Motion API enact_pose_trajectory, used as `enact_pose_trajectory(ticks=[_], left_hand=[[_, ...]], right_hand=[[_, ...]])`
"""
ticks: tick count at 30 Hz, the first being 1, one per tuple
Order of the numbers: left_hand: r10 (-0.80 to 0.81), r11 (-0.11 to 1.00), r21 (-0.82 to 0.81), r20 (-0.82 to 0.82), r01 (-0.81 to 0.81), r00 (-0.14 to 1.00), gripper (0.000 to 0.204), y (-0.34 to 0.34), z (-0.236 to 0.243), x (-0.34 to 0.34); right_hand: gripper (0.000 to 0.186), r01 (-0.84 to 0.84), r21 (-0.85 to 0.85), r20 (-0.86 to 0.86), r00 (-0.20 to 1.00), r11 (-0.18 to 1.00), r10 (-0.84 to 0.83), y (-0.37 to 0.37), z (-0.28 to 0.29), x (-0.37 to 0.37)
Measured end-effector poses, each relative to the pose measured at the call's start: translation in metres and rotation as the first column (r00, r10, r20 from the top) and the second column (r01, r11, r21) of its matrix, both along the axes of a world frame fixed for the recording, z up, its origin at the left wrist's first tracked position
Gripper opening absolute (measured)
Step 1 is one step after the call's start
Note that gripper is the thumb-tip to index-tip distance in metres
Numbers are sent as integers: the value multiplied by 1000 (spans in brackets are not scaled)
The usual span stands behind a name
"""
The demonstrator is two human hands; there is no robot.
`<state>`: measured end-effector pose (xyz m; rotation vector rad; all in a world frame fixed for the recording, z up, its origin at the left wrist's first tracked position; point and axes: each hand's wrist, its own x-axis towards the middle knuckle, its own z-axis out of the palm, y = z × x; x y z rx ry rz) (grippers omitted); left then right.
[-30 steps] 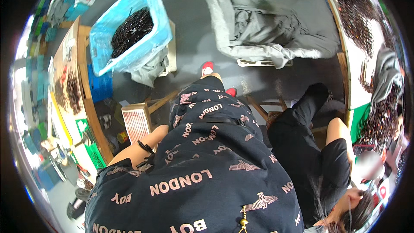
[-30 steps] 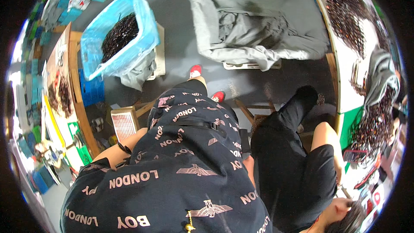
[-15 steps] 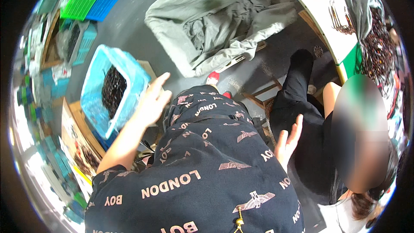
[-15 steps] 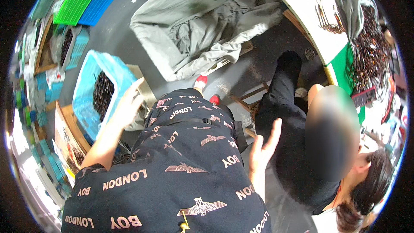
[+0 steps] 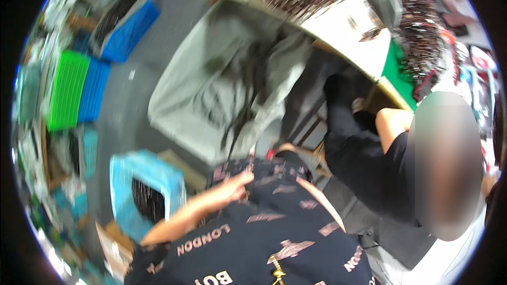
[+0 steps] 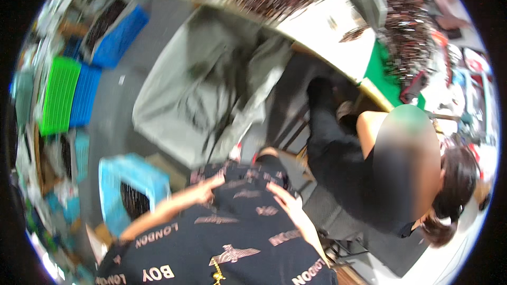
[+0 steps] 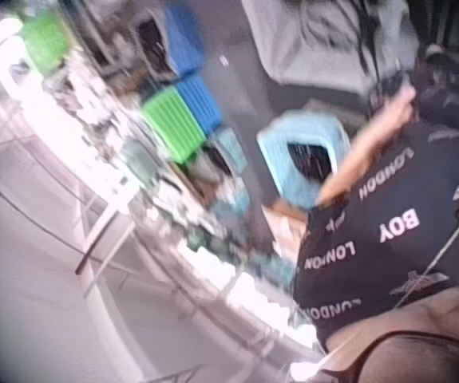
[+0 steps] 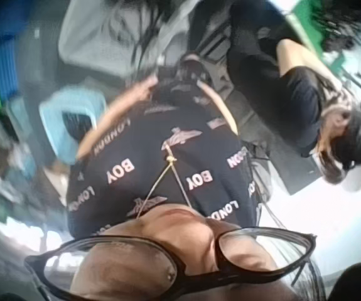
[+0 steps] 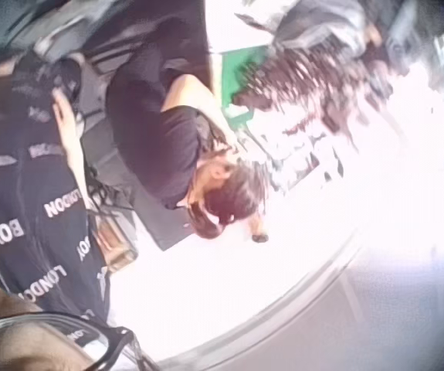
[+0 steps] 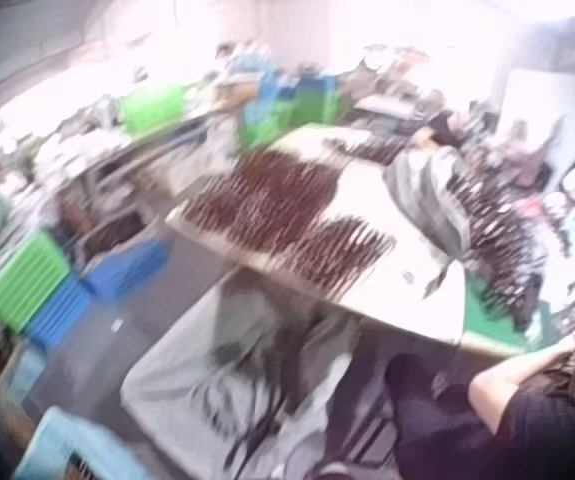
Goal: The person moves a pile of eyeglass frames from a cloth to a workbench and then uses a heating tool to warm and adjust the frames one by one. The person repeatedly picks up frames, applies heat to the temples, and bends them into shape before placing them on the table.
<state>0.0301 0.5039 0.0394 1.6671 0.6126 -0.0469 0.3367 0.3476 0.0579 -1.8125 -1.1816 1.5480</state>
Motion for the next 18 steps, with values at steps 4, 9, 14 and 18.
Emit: enact_pose_trajectory(ticks=[4, 9, 14, 18], left_hand=[[220, 761, -632, 38, -147, 975, 48, 12, -56, 11], [100, 767, -636, -12, -85, 995, 48, 43, -72, 53], [124, 721, -687, 0, -90, 992, 48, 80, -63, 60], [15, 934, -345, -209, -88, 978, 47, 164, 14, 145]], right_hand=[[46, 129, 17, -7, 992, 991, -129, 62, 15, 9], [44, -299, -95, -337, 907, 949, 252, 120, 2, 30], [41, 72, 100, -172, 984, 992, -54, 214, -5, 118], [58, 951, 49, -465, 291, 304, -836, 262, -46, 266]])
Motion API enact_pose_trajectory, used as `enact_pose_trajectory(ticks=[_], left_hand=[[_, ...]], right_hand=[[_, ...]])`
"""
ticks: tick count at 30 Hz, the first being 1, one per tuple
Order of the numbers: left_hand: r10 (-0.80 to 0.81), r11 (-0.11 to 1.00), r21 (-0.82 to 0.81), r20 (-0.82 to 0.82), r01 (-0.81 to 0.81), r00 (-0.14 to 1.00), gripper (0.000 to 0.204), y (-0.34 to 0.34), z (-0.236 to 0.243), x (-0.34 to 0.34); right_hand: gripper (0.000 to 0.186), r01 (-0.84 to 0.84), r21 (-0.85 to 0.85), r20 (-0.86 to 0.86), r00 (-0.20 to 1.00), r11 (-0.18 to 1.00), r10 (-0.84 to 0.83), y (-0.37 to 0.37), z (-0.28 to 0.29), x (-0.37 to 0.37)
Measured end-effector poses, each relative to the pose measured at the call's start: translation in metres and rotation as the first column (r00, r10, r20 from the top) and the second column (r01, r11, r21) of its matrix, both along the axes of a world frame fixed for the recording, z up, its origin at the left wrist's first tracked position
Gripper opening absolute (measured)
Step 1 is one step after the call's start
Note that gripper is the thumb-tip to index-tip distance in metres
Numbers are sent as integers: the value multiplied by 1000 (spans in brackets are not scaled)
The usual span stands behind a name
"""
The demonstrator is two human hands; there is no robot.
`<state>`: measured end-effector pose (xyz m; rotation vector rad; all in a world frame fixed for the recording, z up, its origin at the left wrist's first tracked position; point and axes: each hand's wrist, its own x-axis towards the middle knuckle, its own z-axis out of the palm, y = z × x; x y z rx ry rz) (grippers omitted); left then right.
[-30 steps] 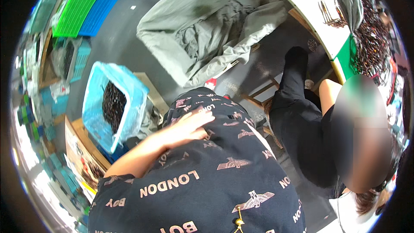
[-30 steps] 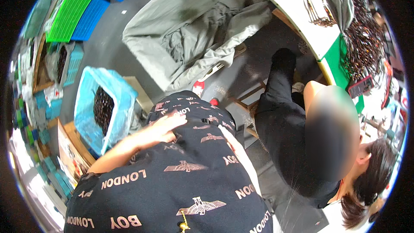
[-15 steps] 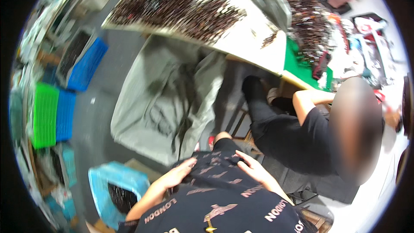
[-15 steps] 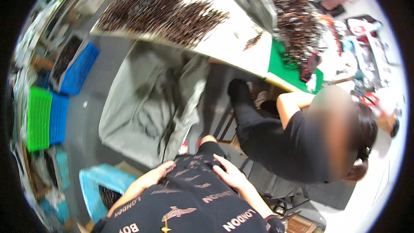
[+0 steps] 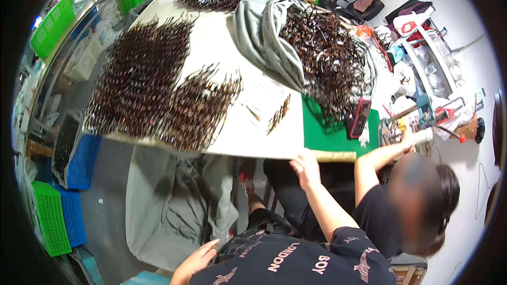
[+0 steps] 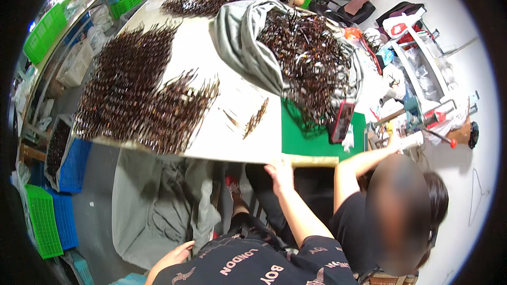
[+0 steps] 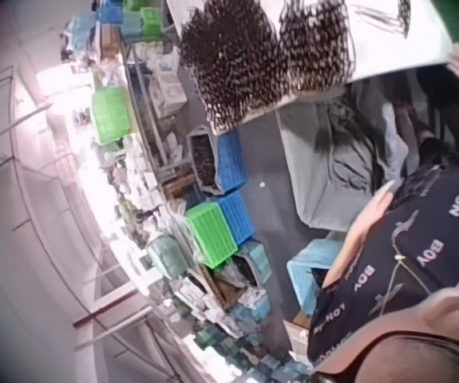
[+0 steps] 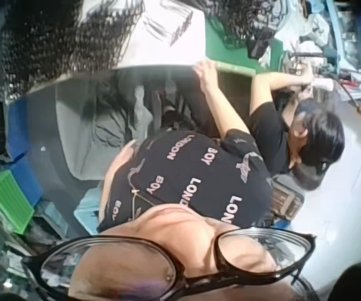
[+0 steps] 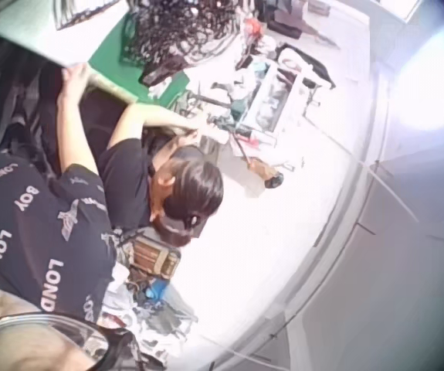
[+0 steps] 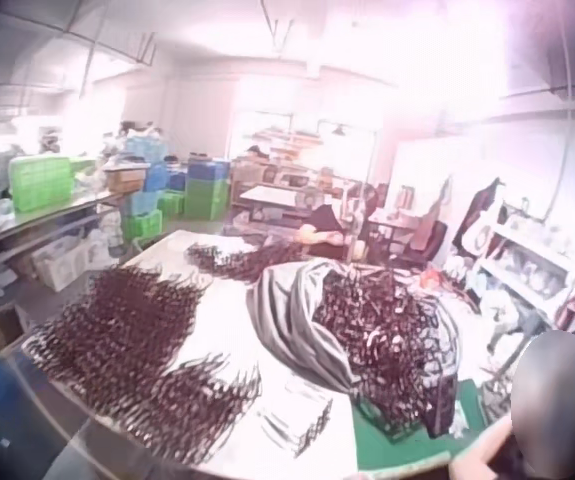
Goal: The person moves a pile of eyeglass frames from a cloth to a workbench and then uses a heating tool to warm and adjust the frames one by one. The person repeatedly picks up frames, applies heat to the temples, and bends them into shape before placing them on the table.
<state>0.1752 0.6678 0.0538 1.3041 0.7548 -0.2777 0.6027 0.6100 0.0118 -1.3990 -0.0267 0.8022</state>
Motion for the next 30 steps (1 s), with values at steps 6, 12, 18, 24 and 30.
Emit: enact_pose_trajectory(ticks=[6, 12, 18, 24, 30], left_hand=[[-255, 909, 353, 45, 223, 966, 57, 116, 56, 156], [-657, 514, 745, 22, 426, 754, 63, 237, 95, 393], [-641, 308, 949, 151, 72, 753, 57, 273, 66, 595], [-476, 317, 948, 155, 5, 866, 53, 289, 53, 689], [-477, 360, 931, 128, 60, 869, 78, 264, 35, 744]], right_hand=[[99, 634, 90, -148, 771, 768, -619, 14, -36, 166], [67, 623, 181, -350, 764, 761, -542, -1, -36, 206], [52, 578, 265, -325, 807, 772, -493, 18, -48, 214], [46, 607, 362, -262, 795, 708, -547, 33, -32, 212], [48, 578, 343, -261, 816, 741, -516, 27, -32, 215]])
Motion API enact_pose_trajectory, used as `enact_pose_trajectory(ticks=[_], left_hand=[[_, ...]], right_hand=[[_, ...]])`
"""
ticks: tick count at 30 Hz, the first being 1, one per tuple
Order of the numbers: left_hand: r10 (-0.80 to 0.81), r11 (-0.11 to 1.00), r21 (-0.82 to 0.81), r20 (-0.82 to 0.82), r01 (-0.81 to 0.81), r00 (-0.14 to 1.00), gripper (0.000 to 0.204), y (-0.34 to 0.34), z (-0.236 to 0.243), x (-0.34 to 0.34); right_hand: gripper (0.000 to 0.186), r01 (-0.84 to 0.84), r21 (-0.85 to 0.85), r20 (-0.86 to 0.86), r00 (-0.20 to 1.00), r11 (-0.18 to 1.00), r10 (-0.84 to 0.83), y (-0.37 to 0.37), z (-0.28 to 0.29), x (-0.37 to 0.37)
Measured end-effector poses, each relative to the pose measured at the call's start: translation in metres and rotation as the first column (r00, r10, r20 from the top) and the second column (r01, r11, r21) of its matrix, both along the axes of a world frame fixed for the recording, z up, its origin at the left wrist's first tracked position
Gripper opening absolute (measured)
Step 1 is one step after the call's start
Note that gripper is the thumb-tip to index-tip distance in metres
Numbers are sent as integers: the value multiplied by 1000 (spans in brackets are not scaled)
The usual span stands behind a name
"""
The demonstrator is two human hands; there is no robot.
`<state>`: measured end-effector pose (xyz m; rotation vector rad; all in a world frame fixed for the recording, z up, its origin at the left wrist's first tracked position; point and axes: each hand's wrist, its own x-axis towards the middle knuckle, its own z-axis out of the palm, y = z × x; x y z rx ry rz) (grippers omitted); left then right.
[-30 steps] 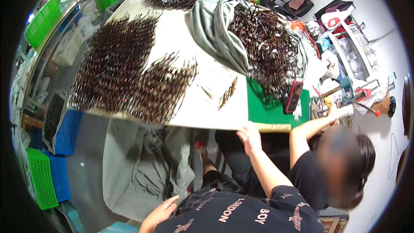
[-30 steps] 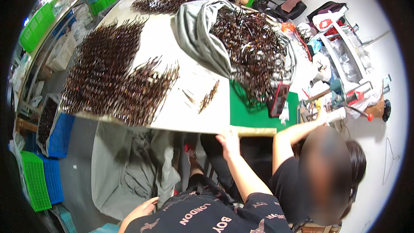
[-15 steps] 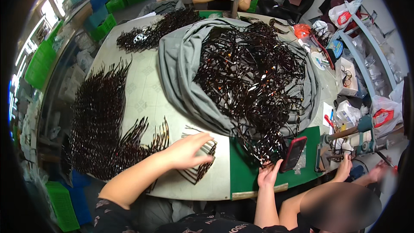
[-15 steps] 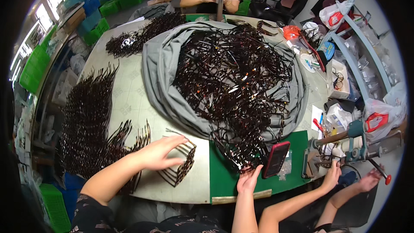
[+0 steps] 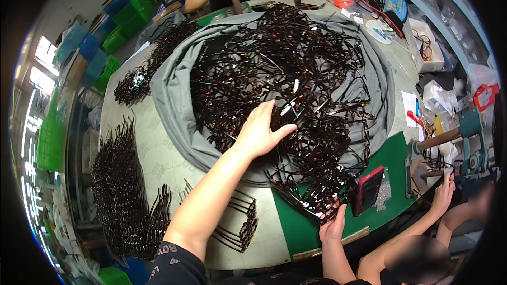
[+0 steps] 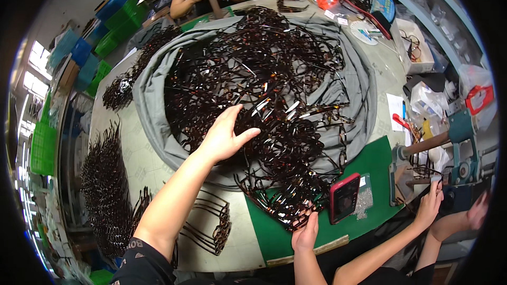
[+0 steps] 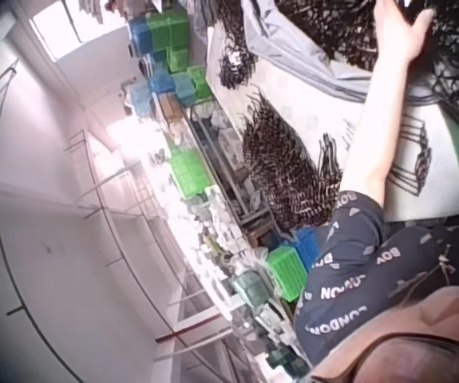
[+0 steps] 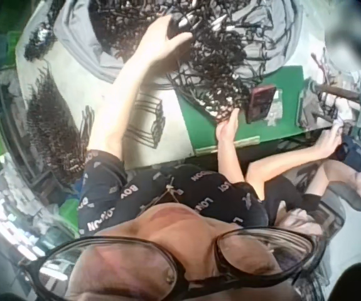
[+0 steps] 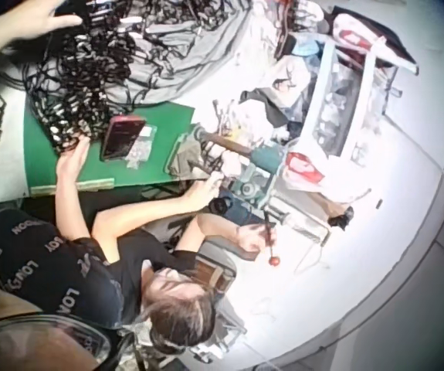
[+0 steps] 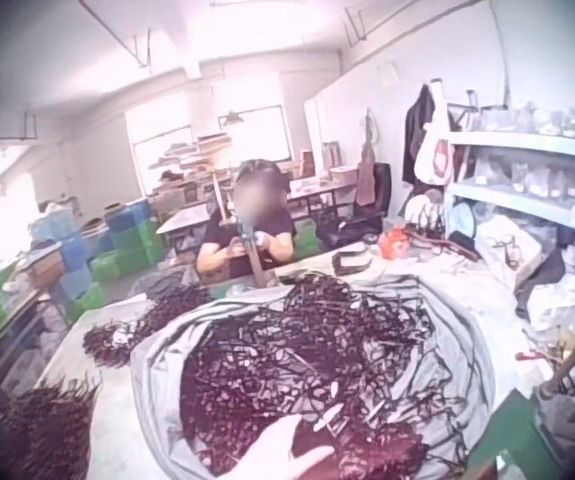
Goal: The person moves a pile of eyeglass frames from a cloth to a workbench and then uses a heating tool to warm and adjust the frames one by one. The person repeatedly picks up frames, applies heat to the temples, and bends them into shape before placing them on the table.
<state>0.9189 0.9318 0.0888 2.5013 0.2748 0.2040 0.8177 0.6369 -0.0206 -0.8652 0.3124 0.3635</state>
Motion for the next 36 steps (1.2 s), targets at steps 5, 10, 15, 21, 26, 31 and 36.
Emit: enact_pose_trajectory(ticks=[5, 10, 15, 21, 26, 31, 36], left_hand=[[-3, 999, -44, -161, -4, 987, 89, -26, -4, 12], [65, 995, -61, -250, -83, 966, 90, -49, 9, -10], [97, 995, -30, -13, -97, 995, 57, -66, -4, -26], [59, 998, 6, 147, -61, 987, 29, -51, 5, -51], [189, 910, -393, 102, -135, 977, 25, -38, 0, -69], [222, 445, -895, 134, 22, 966, 43, -33, 7, -81], [100, 155, -986, 82, 66, 992, 38, -49, 91, -92]], right_hand=[[50, -85, 168, -80, 992, 982, 100, 5, 8, 9], [47, -166, 173, -100, 978, 971, 185, 15, 10, 2], [43, -174, 23, 19, 985, 984, 174, 26, 18, -12], [61, -113, 27, 115, 987, 993, 109, 39, 35, -16], [65, -75, -10, 284, 956, 997, 74, 48, 71, -22], [74, -210, -116, 470, 849, 971, 240, 49, 87, -29], [80, -168, -179, 580, 778, 969, 242, 58, 142, -44]])
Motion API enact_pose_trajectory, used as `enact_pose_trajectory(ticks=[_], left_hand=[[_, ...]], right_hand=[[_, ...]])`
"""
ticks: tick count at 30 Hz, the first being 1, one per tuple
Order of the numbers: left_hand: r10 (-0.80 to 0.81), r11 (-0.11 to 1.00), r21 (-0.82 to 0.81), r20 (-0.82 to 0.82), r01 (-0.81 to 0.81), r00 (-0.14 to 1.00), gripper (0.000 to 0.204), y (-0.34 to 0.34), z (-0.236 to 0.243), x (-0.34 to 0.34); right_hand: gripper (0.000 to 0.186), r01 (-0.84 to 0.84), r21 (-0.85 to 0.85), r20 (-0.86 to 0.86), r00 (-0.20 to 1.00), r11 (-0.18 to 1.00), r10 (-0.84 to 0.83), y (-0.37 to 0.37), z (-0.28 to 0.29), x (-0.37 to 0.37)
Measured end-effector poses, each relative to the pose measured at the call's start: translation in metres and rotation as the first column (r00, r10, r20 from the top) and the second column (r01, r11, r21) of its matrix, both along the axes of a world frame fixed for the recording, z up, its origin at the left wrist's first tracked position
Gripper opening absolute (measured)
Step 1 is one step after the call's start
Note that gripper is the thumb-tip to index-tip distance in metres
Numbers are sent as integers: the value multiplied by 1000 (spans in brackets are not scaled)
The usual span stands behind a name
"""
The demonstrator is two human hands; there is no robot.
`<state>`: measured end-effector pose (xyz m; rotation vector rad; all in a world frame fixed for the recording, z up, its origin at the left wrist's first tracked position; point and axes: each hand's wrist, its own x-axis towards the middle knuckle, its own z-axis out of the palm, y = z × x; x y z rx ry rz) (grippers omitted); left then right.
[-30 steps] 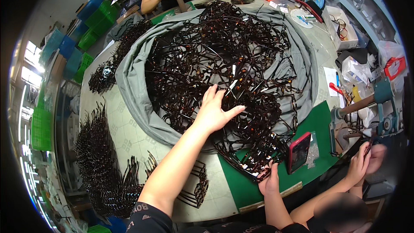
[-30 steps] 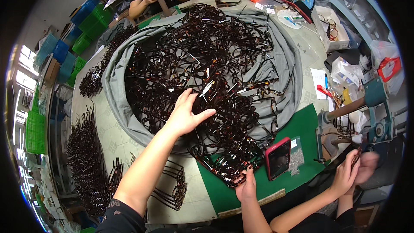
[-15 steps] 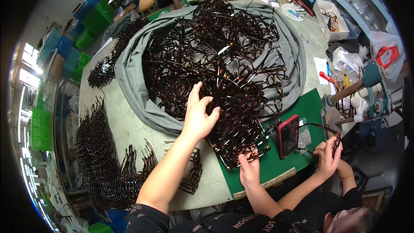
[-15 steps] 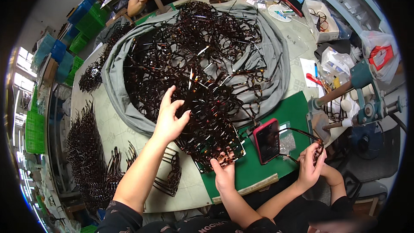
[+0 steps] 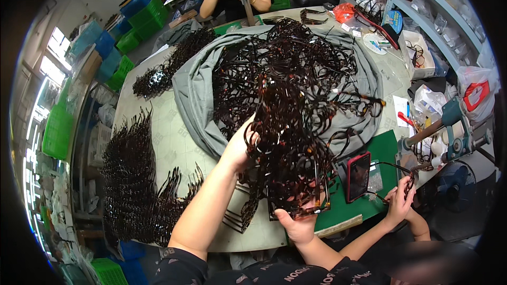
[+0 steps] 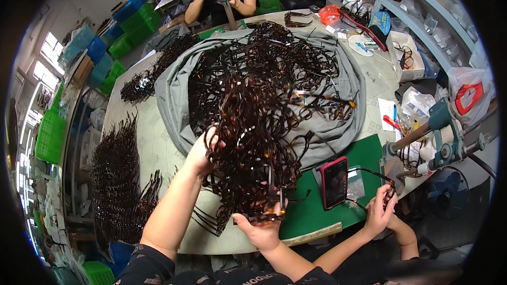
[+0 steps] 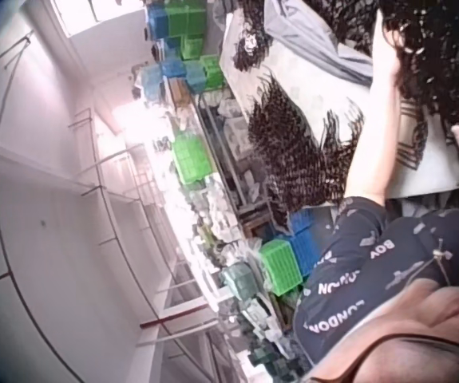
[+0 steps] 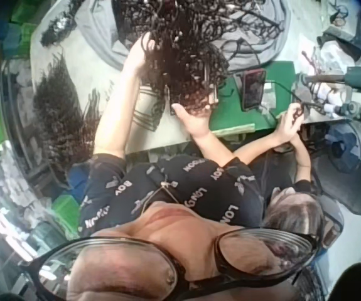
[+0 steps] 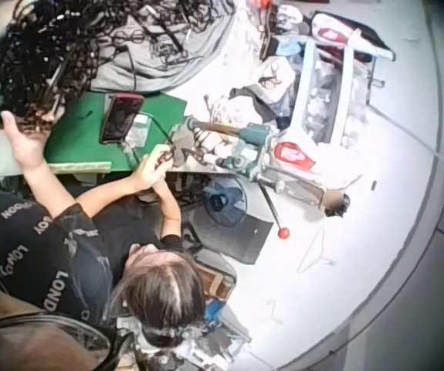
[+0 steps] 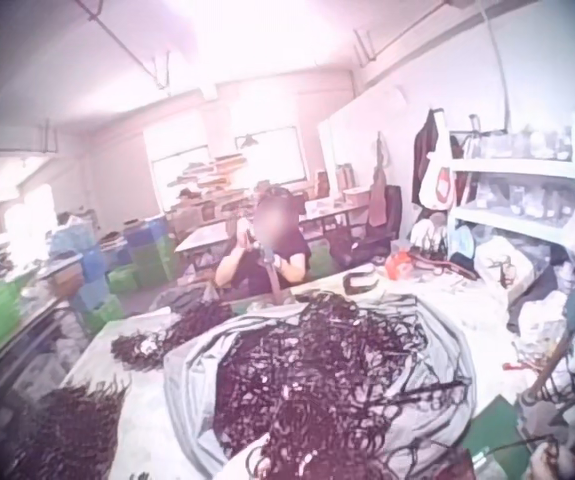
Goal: The person moves a pile of eyeglass frames from a cloth to a workbench and then uses a heating tool to warm and adjust the frames one by one. The person repeatedly picks up frames, applies heat to the temples, and bends them into shape before placing them on the table.
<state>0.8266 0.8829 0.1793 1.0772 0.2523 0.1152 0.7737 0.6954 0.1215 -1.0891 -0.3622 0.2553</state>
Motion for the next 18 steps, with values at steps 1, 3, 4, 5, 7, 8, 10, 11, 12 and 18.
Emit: enact_pose_trajectory(ticks=[1, 3, 4, 5, 7, 8, 10, 11, 12, 18], left_hand=[[35, 985, 169, 44, -42, 998, 30, 2, 6, -10], [87, 962, 264, -32, -76, 996, 29, 21, -8, -14], [-23, 927, 374, -46, 39, 999, 31, 27, -5, -20], [-30, 959, 282, -48, 42, 998, 31, 23, -5, -10], [-16, 994, 104, -74, 24, 997, 30, 15, -3, -3], [12, 999, 37, 13, -12, 1000, 27, 13, -3, -5], [6, 1000, -3, 72, -6, 997, 26, 3, 15, -8], [4, 1000, -24, 102, -2, 995, 26, 1, 24, -10], [-10, 1000, -5, 178, 11, 984, 34, 11, 16, -11], [-75, 993, -69, 297, 100, 952, 40, 8, 62, -20]], right_hand=[[79, 33, 21, 17, 999, 999, -33, 6, 8, -6], [77, 54, -134, 157, 987, 990, -33, 10, 15, -5], [79, 102, -178, 289, 956, 979, -47, 13, 18, -3], [78, 127, -215, 330, 943, 968, -50, 10, 23, 6], [77, 142, -274, 390, 920, 951, -25, 1, 43, 12], [76, 238, -314, 521, 853, 919, -43, -2, 42, 13], [75, 325, -292, 659, 750, 900, -57, -4, 64, 11], [75, 365, -275, 721, 690, 889, -61, -5, 74, 10], [75, 336, -259, 724, 688, 906, -48, -8, 73, 9], [72, 264, -217, 766, 642, 940, -3, -1, 95, 20]])
